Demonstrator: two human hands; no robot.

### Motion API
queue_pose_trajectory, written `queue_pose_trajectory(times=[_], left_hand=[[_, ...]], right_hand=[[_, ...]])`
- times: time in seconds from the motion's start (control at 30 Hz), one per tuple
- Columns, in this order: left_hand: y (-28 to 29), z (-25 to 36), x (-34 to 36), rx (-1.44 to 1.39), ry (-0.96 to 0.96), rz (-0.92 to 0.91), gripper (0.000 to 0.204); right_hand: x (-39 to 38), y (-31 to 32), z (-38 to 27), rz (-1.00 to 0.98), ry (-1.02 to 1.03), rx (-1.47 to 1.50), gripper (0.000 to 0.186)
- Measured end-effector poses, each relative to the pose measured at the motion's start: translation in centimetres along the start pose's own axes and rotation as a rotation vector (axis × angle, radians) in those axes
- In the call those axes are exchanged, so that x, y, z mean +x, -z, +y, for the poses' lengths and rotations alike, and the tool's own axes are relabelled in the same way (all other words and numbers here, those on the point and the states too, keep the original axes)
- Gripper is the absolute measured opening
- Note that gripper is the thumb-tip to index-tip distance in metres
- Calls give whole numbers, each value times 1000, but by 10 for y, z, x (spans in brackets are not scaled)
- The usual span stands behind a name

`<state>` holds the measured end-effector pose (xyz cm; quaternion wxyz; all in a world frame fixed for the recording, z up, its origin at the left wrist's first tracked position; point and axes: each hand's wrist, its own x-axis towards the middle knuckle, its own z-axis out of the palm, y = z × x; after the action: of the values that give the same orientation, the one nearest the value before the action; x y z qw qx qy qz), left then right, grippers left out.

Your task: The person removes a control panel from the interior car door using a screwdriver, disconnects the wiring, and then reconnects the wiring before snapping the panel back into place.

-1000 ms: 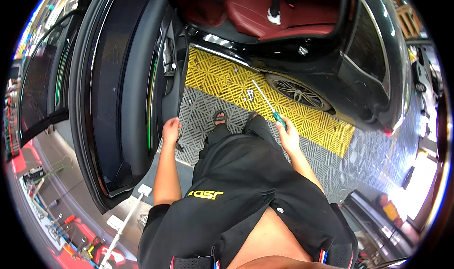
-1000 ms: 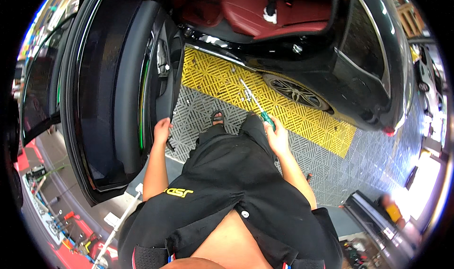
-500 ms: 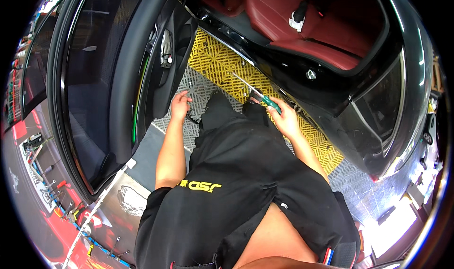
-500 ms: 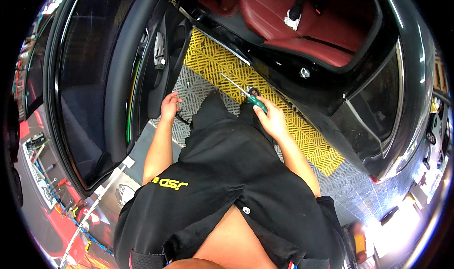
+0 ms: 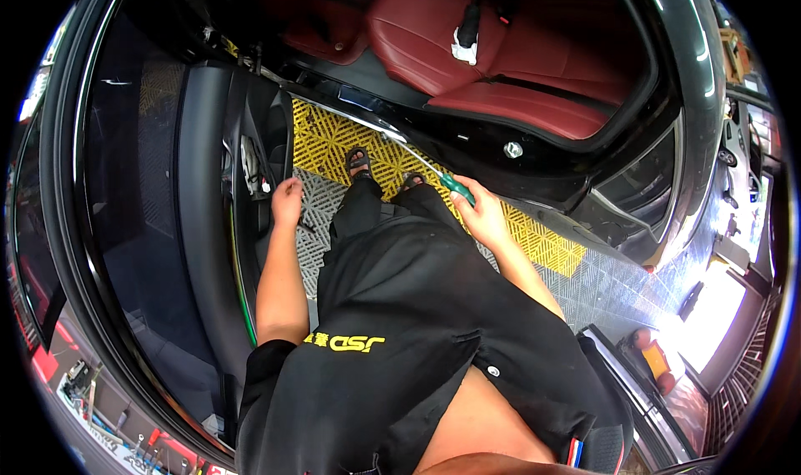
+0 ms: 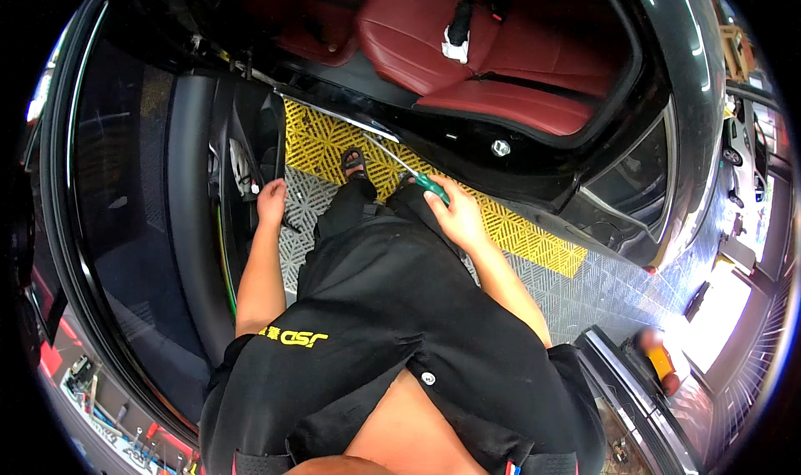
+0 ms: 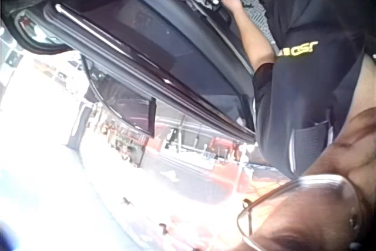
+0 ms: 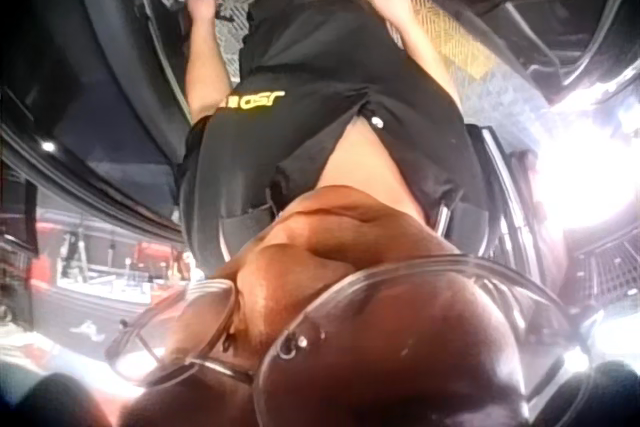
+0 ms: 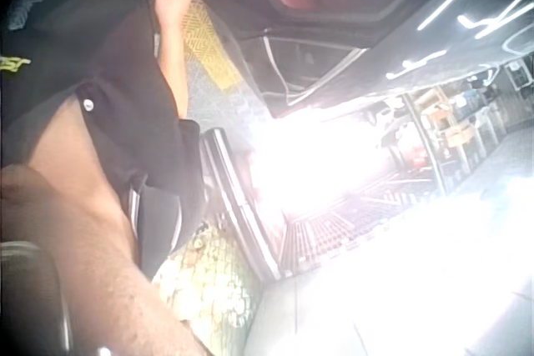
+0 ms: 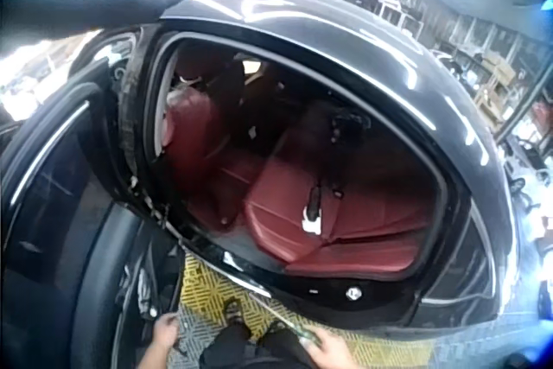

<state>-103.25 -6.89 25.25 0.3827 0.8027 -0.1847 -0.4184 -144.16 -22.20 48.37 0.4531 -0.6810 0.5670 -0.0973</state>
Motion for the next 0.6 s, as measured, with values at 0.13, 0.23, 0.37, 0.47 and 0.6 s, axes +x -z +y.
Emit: queue_pose_trajectory(times=[0.13,0.23,0.37,0.47,0.6], left_hand=[[-25,39,43,30,-70,9,36],[-61,58,84,9,-4,-15,31],[-123,52,160,-211,209,-10,30],[-170,47,228,-227,288,-72,29],[-214,44,348,-199,239,-9,22]], right_hand=[[24,-11,9,-10,-25,-29,37],[51,-38,48,61,-56,39,36],[121,-75,94,116,-302,293,38],[212,-87,114,200,-224,277,39],[387,-108,135,440,74,98,41]])
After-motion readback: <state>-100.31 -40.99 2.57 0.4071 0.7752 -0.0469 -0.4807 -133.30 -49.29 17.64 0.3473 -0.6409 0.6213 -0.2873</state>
